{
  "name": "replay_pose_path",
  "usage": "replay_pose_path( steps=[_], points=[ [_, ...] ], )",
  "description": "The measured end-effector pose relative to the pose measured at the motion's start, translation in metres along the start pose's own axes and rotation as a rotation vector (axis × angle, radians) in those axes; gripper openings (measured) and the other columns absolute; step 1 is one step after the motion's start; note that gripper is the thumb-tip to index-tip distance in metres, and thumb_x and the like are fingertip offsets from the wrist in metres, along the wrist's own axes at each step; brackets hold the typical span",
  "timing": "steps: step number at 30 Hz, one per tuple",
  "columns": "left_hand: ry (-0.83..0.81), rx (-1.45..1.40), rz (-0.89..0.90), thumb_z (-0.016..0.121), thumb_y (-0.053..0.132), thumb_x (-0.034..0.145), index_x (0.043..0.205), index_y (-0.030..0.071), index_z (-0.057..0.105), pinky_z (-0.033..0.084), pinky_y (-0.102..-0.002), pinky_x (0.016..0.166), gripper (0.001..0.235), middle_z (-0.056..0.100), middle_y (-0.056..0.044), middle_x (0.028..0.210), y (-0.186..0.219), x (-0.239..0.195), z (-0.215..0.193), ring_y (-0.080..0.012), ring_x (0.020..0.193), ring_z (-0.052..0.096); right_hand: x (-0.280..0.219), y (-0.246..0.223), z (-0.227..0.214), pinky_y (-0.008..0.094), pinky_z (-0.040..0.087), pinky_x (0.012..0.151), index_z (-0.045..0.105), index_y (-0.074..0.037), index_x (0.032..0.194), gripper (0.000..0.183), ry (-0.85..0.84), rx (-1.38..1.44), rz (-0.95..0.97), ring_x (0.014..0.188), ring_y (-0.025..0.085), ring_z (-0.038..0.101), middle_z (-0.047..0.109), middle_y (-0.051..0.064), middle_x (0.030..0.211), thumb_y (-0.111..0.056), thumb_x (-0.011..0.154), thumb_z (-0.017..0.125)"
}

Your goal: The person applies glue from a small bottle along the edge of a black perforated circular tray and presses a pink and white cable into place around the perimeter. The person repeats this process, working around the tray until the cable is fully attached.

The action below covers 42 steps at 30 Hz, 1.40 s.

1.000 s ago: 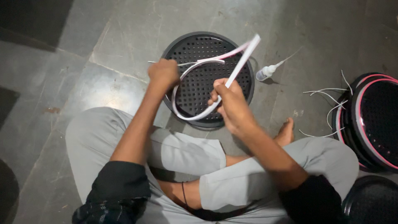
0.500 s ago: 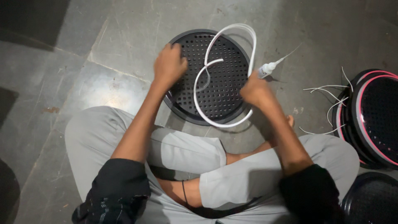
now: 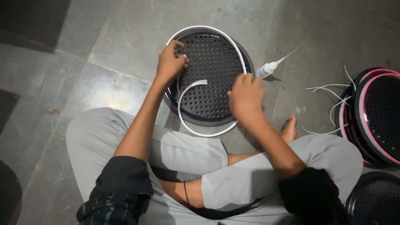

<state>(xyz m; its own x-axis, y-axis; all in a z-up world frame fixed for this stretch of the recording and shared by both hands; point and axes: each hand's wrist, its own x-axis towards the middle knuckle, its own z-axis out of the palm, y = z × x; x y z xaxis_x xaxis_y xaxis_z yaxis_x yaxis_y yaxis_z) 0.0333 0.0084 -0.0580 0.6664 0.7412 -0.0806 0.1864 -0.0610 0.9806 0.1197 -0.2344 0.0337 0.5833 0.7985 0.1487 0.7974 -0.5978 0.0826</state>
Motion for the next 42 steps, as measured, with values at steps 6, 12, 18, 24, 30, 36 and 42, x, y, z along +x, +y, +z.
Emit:
replay_pose_path(
  steps=[6,12,18,24,30,36,42],
  points=[
    [0.082,-0.149,-0.063,0.061,-0.004,0.088,0.117,0.004,0.056,0.056,-0.027,0.051,0.031,0.071,-0.009,0.078,0.014,0.005,-0.012,-0.0121,0.063,0.07,-0.052,-0.08,0.016,0.055,0.055,0.073,0.059,-0.001,0.103,0.044,-0.377,0.388,-0.224,0.091,0.04,0.068,0.068,0.019,0.099,-0.04,0.087,0.074],
    [0.121,-0.226,0.14,0.058,0.004,0.096,0.109,-0.002,0.072,0.055,-0.024,0.062,0.02,0.077,-0.01,0.085,0.056,0.002,-0.061,-0.0127,0.072,0.072,-0.065,-0.098,0.014,0.049,0.057,0.071,0.059,-0.003,0.094,0.017,-0.204,0.268,-0.407,0.093,0.036,0.07,0.068,0.018,0.098,-0.007,0.078,0.066],
    [-0.269,-0.185,0.561,0.067,0.012,0.111,0.123,-0.007,0.074,0.054,-0.031,0.089,0.023,0.077,-0.014,0.109,0.164,-0.053,-0.12,-0.0193,0.102,0.075,-0.054,-0.072,-0.113,0.049,0.054,0.067,0.052,-0.001,0.101,0.017,-0.396,0.928,-0.078,0.076,0.039,0.071,0.069,0.025,0.077,-0.014,0.093,0.059],
    [-0.506,-0.298,0.792,0.065,0.032,0.112,0.127,-0.001,0.069,0.059,-0.028,0.103,0.037,0.072,-0.009,0.118,0.224,-0.11,-0.131,-0.0127,0.109,0.073,-0.039,0.011,-0.218,0.027,0.042,0.048,0.049,-0.008,0.112,0.01,0.051,1.554,0.126,0.055,0.008,0.047,0.052,0.002,0.076,-0.008,0.103,0.045],
    [-0.295,0.009,0.438,0.064,0.04,0.103,0.136,0.003,0.068,0.056,-0.036,0.098,0.05,0.076,-0.013,0.118,0.174,-0.053,-0.081,-0.0213,0.11,0.071,0.037,0.041,-0.074,0.038,0.048,0.065,0.053,-0.004,0.12,0.015,0.444,0.782,0.06,0.07,0.02,0.064,0.065,0.008,0.08,-0.015,0.118,0.044],
    [0.032,0.658,0.373,0.068,0.049,0.103,0.155,0.004,0.042,0.046,-0.054,0.103,0.073,0.061,-0.03,0.131,0.076,-0.011,-0.071,-0.0466,0.125,0.057,0.04,0.045,0.075,0.06,0.046,0.092,0.047,0.01,0.13,0.046,0.094,0.396,0.055,0.106,0.054,0.056,0.055,0.036,0.119,-0.018,0.098,0.066],
    [0.222,0.862,-0.367,0.071,0.06,0.092,0.147,0.007,0.044,0.05,-0.053,0.097,0.08,0.049,-0.03,0.138,0.049,-0.015,-0.1,-0.049,0.122,0.056,0.018,0.033,0.076,0.06,0.05,0.087,0.045,0.0,0.127,0.055,-0.19,0.278,0.225,0.11,0.056,0.055,0.051,0.032,0.125,-0.014,0.083,0.076]
  ],
)
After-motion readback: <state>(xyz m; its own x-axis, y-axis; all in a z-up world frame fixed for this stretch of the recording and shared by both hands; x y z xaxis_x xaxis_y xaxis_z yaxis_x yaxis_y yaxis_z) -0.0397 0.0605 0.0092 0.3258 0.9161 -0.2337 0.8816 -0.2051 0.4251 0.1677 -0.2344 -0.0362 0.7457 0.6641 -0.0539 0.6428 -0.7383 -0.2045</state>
